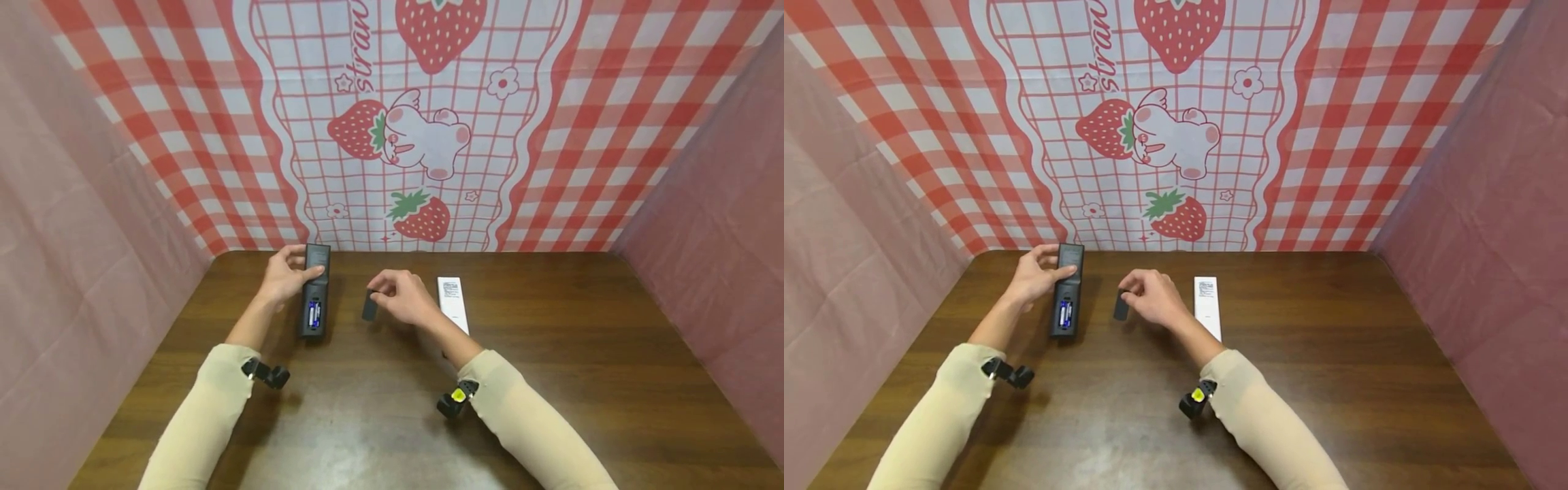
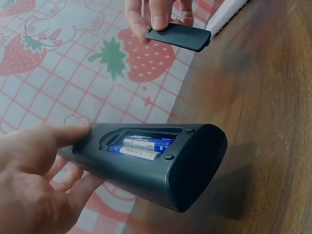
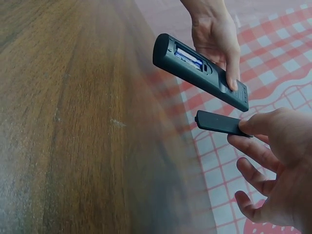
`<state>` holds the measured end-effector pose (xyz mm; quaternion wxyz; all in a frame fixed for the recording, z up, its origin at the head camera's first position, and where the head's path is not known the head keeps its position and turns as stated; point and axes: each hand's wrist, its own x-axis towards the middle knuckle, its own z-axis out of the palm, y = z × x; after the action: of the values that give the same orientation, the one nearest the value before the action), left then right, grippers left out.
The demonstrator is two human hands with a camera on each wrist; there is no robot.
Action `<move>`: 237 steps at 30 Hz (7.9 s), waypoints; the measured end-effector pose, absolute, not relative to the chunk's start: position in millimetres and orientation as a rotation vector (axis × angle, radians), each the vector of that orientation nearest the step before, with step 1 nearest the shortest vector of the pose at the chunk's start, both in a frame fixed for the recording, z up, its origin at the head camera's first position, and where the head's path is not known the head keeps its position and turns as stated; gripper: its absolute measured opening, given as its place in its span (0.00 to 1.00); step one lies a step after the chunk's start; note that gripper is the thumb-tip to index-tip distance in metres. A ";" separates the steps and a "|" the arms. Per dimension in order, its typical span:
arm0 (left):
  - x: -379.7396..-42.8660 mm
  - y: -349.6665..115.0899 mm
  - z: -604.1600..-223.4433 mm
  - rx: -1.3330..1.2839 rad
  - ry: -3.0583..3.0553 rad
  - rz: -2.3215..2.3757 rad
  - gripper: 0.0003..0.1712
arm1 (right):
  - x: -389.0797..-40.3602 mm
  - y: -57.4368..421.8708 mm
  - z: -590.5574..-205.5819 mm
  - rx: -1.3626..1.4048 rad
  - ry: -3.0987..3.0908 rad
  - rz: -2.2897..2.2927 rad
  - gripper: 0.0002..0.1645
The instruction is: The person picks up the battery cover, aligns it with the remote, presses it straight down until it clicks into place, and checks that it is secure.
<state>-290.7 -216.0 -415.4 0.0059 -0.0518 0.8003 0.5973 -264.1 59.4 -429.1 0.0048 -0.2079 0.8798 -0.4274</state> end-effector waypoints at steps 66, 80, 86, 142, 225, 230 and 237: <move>-295.4 -151.6 -412.4 -0.069 2.410 1.994 0.39 | -255.7 133.7 -420.4 -0.639 2.845 -1.417 0.09; -294.7 -139.7 -411.3 -0.058 2.381 2.014 0.40 | -253.0 157.9 -418.9 -0.608 2.901 -1.379 0.09; -294.8 -136.3 -411.2 -0.053 2.360 2.030 0.40 | -252.4 165.4 -415.7 -0.586 2.921 -1.370 0.10; -292.6 -80.9 -424.2 0.022 2.203 2.183 0.37 | -242.3 215.0 -415.3 -0.432 2.966 -1.368 0.10; -294.4 -72.1 -424.8 0.112 2.054 2.255 0.40 | -241.7 209.3 -411.0 -0.520 2.937 -1.546 0.09; -294.5 -70.0 -423.3 0.122 2.033 2.255 0.41 | -241.0 205.8 -410.1 -0.521 2.918 -1.561 0.09; -295.5 -66.1 -421.6 0.111 2.013 2.255 0.42 | -242.9 200.1 -410.0 -0.552 2.916 -1.536 0.08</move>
<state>-295.5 -66.1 -421.6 0.0582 0.0368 0.6644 0.7442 -242.9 200.1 -410.0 -0.0996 -0.1645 0.8683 -0.4573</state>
